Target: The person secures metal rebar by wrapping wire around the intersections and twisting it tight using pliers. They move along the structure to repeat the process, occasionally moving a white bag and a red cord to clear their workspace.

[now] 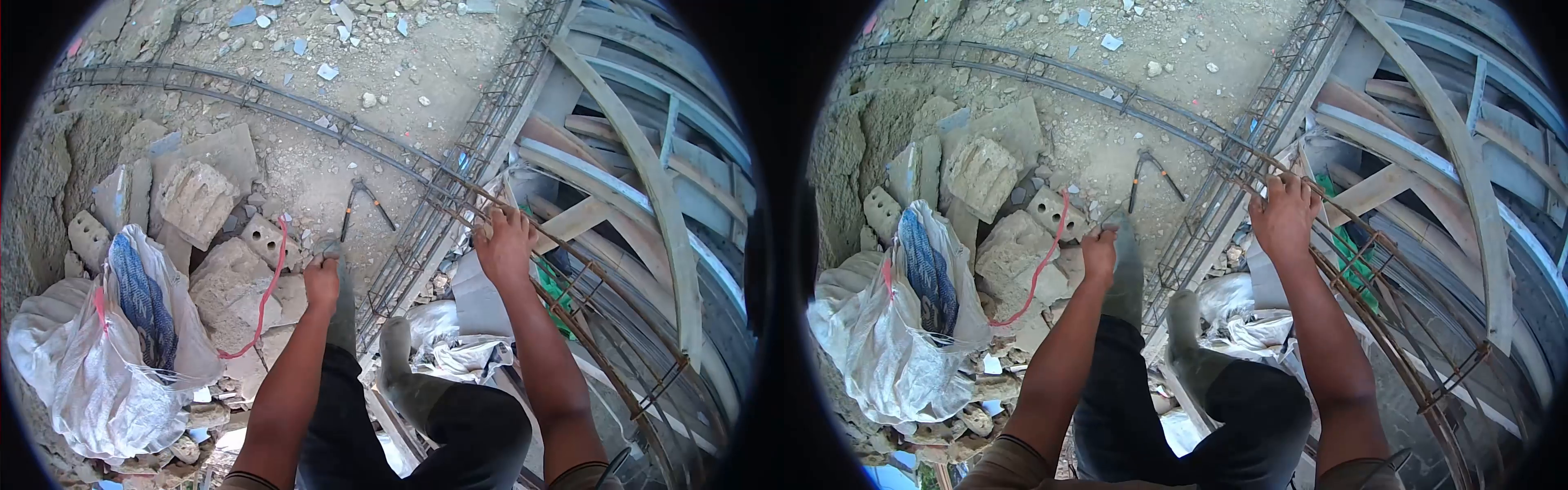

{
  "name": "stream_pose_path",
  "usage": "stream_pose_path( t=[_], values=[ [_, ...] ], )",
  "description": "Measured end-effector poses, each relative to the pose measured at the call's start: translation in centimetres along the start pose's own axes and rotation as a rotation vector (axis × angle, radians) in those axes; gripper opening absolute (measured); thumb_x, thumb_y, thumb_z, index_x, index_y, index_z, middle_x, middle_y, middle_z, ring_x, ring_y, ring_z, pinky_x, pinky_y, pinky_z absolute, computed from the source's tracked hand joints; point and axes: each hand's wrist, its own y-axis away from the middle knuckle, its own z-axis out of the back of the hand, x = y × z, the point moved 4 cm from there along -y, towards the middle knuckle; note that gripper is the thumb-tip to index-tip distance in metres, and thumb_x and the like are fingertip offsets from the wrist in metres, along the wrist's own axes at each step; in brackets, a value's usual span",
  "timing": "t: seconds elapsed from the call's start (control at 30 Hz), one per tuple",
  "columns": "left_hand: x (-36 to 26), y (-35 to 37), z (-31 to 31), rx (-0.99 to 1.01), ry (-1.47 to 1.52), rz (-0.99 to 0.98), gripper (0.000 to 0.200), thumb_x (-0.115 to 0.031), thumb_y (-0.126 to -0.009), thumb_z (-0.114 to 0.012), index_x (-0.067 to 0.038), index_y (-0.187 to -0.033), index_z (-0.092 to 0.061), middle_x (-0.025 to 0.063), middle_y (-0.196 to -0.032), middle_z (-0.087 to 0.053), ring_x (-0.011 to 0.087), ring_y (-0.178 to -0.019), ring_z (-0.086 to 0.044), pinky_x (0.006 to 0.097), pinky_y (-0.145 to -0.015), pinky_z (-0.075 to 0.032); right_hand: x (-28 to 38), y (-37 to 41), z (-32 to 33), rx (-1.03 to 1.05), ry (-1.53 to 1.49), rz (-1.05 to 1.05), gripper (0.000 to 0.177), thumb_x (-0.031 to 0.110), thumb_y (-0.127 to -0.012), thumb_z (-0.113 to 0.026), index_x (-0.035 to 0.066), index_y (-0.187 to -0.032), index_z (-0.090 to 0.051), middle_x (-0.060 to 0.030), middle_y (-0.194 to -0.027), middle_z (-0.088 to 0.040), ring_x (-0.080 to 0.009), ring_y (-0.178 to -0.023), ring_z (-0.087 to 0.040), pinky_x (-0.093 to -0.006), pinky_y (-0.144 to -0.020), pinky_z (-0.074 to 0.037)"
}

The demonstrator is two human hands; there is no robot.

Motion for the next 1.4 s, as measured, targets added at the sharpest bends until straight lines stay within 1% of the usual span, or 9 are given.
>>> stream_pose_path(
  t=[0.17, 0.47, 0.8, 0.87, 0.97, 1.1, 1.17, 1.3, 1.4],
  values=[
    [-0.6, 4.8, 2.7, 0.059, -0.072, 0.049, 0.025, -0.017, -0.086, -0.052, -0.001, -0.096, -0.069, 0.0018, -0.077, -0.061, 0.0106, -0.067, -0.050, 0.0276, -0.063, -0.040, -0.1, -0.8, -1.3, 0.212, 0.054, -0.095, 0.037, 0.030, -0.089, -0.062, 0.006, -0.116, -0.062, -0.0174, -0.123, -0.059, -0.0367, -0.110, -0.061, -0.0519, -0.091, -0.049],
    [0.4, 4.4, 6.5, -0.006, 0.067, -0.175, 0.028, -0.021, -0.086, -0.053, -0.001, -0.098, -0.069, 0.0076, -0.079, -0.065, 0.0162, -0.072, -0.059, 0.0299, -0.067, -0.045, -0.3, -0.9, -2.4, 0.320, 0.153, -0.025, 0.037, 0.033, -0.091, -0.061, 0.007, -0.118, -0.062, -0.0211, -0.115, -0.064, -0.0396, -0.105, -0.063, -0.0498, -0.088, -0.050],
    [0.7, 5.3, 8.2, -0.089, -0.028, -0.104, 0.028, -0.019, -0.085, -0.056, 0.001, -0.098, -0.069, 0.0095, -0.074, -0.063, 0.0181, -0.071, -0.061, 0.0314, -0.069, -0.047, 1.2, -0.4, -1.8, 0.386, 0.178, -0.051, 0.036, 0.036, -0.088, -0.063, 0.009, -0.112, -0.064, -0.0196, -0.107, -0.067, -0.0390, -0.100, -0.065, -0.0497, -0.085, -0.051],
    [1.5, 4.9, 8.5, -0.087, -0.009, -0.214, 0.020, -0.019, -0.088, -0.057, -0.004, -0.098, -0.067, 0.0165, -0.074, -0.064, 0.0296, -0.070, -0.065, 0.0406, -0.065, -0.048, 1.3, -0.6, -2.0, 0.443, 0.184, -0.093, 0.037, 0.035, -0.087, -0.063, 0.009, -0.114, -0.064, -0.0184, -0.109, -0.065, -0.0380, -0.103, -0.063, -0.0485, -0.089, -0.050],
    [0.4, 4.5, 8.8, -0.086, 0.056, -0.126, 0.017, -0.014, -0.087, -0.056, -0.001, -0.093, -0.065, 0.0120, -0.067, -0.057, 0.0203, -0.065, -0.059, 0.0329, -0.065, -0.046, 1.6, -0.6, -1.8, 0.362, 0.204, -0.061, 0.040, 0.035, -0.086, -0.063, 0.009, -0.117, -0.063, -0.0162, -0.115, -0.061, -0.0357, -0.113, -0.059, -0.0508, -0.094, -0.047],
    [-0.3, -2.9, 4.3, -0.095, 0.009, -0.057, 0.025, -0.021, -0.087, -0.056, -0.003, -0.095, -0.070, 0.0142, -0.071, -0.064, 0.0260, -0.074, -0.067, 0.0367, -0.071, -0.050, 3.4, -2.4, -3.2, 0.291, 0.217, -0.096, 0.044, 0.034, -0.084, -0.066, 0.009, -0.120, -0.061, -0.0130, -0.125, -0.054, -0.0337, -0.125, -0.048, -0.0609, -0.099, -0.038],
    [-0.7, -8.5, -0.9, 0.054, -0.304, -0.055, 0.028, -0.023, -0.088, -0.061, 0.000, -0.102, -0.070, 0.0177, -0.090, -0.071, 0.0303, -0.088, -0.070, 0.0405, -0.078, -0.053, 3.8, -2.6, -4.0, 0.328, 0.286, -0.147, 0.048, 0.032, -0.082, -0.067, 0.009, -0.124, -0.058, -0.0106, -0.130, -0.051, -0.0324, -0.128, -0.046, -0.0647, -0.103, -0.031],
    [2.5, -15.1, -8.9, 0.138, -0.792, 0.051, 0.042, -0.035, -0.089, -0.062, -0.003, -0.116, -0.059, 0.0208, -0.112, -0.067, 0.0372, -0.101, -0.067, 0.0465, -0.087, -0.054, 2.6, -1.7, -5.8, 0.339, 0.238, -0.054, 0.049, 0.033, -0.083, -0.066, 0.011, -0.125, -0.058, -0.0111, -0.128, -0.055, -0.0308, -0.122, -0.052, -0.0594, -0.103, -0.033],
    [6.5, -17.5, -10.1, 0.142, -0.726, 0.020, 0.042, -0.037, -0.090, -0.062, -0.003, -0.115, -0.060, 0.0216, -0.108, -0.067, 0.0380, -0.099, -0.067, 0.0478, -0.086, -0.054, 2.6, -1.6, -5.4, 0.411, 0.304, -0.039, 0.048, 0.037, -0.083, -0.067, 0.012, -0.123, -0.060, -0.0108, -0.125, -0.057, -0.0302, -0.119, -0.055, -0.0568, -0.100, -0.036]
  ],
)
